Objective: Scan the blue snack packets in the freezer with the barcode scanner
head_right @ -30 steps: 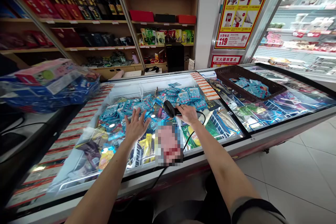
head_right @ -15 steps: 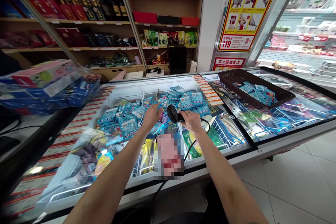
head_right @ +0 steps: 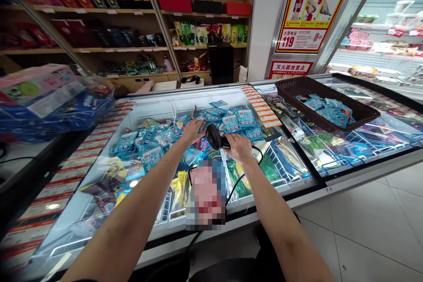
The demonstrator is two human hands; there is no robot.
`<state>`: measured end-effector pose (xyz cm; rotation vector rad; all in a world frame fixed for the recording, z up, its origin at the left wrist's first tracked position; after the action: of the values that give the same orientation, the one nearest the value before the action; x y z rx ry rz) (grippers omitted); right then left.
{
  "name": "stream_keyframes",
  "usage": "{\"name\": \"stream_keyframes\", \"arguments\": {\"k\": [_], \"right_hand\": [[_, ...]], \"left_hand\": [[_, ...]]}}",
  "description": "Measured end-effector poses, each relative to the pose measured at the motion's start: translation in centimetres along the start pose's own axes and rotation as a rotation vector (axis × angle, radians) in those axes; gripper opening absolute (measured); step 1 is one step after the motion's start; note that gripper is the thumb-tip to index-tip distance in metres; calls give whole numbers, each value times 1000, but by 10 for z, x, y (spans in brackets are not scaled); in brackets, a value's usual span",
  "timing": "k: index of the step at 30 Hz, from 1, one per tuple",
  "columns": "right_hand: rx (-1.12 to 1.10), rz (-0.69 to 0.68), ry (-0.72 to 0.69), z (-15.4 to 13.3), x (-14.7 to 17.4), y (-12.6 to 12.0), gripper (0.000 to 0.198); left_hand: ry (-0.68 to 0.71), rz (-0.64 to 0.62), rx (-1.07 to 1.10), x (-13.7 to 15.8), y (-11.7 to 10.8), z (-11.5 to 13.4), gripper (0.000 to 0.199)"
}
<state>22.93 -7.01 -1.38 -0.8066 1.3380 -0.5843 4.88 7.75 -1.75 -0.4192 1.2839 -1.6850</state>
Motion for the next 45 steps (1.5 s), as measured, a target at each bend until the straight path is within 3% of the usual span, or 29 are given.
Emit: {"name": "stream_keyframes", "arguments": {"k": [7,10,19,25,29,35,41,45], "right_hand": [[-7,15,3,-1,1,-2,30],[-16,27,8,-1,0,-4,30],[-40,26,28,1,-1,-7,29],[-45,4,8,0,-2,-6,31],[-53,-18,-31,-3,-2,-7,31],[-57,-60,-98,-8,-4,-8,32],[-38,-76,-155,-14,-6,-11,48],[-54,-69,-161,-16,-6,-11,42]], "left_hand": [[74,-206,-44,5,0,3,56],[54,-187,-68,2,0,6,53],[15,47,-12,27,-23,11,46],[-201,401,466,56,-47,-9,37],[-231,628,821,76,-42,-14,40],[-210,718,1017,88,-26,-10,30],[-229,779,1034,90,-29,-11,36],[-208,765,1036,91,-31,-7,37]]}}
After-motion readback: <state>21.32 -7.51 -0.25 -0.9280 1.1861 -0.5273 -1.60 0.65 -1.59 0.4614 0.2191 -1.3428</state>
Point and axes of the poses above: each hand's wrist, its own x-axis away from the middle knuckle, its own y-axis out of the palm, z = x × y, the point moved 4 cm from there along -x, towards the middle knuckle, and after that the axes turned 9 degrees about x, right-handed, at the moved point
